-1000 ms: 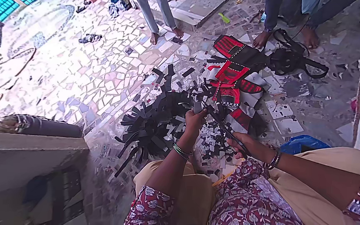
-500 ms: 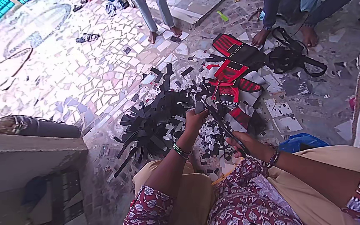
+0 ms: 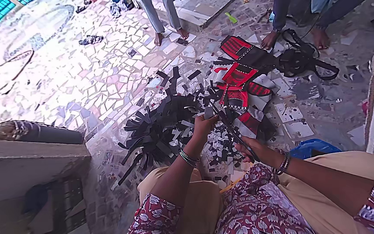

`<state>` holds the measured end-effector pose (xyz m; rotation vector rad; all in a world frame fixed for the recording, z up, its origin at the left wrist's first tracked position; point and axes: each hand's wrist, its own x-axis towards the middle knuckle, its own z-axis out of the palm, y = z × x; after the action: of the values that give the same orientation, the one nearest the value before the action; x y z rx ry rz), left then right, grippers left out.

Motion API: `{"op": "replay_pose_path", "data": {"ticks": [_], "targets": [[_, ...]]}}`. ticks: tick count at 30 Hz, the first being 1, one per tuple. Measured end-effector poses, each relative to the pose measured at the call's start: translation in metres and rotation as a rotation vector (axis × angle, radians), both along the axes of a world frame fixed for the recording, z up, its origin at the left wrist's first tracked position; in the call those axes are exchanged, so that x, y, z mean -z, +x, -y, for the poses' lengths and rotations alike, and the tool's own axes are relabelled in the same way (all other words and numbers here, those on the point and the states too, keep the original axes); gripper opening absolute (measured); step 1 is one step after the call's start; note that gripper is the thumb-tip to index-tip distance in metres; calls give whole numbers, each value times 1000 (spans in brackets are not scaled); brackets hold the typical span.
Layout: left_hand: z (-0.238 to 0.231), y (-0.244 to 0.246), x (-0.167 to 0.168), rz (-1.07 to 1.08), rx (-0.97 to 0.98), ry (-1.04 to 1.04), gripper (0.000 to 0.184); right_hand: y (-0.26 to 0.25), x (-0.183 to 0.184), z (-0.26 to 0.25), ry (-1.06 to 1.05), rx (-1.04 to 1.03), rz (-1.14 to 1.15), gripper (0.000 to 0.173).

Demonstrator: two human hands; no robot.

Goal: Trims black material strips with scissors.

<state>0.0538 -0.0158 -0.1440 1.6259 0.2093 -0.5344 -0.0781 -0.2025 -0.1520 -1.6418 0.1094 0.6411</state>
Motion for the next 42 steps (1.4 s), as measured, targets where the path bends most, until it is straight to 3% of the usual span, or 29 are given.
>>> {"op": "replay_pose_path", "data": {"ticks": [12,42], "targets": [[-1,2,-2,-32,-29,-80,15,5,-7,-1,67,74,-48,39],[1,-2,-1,23,-11,-4,12,3,-10,-1,117,109,-75,37]]}}
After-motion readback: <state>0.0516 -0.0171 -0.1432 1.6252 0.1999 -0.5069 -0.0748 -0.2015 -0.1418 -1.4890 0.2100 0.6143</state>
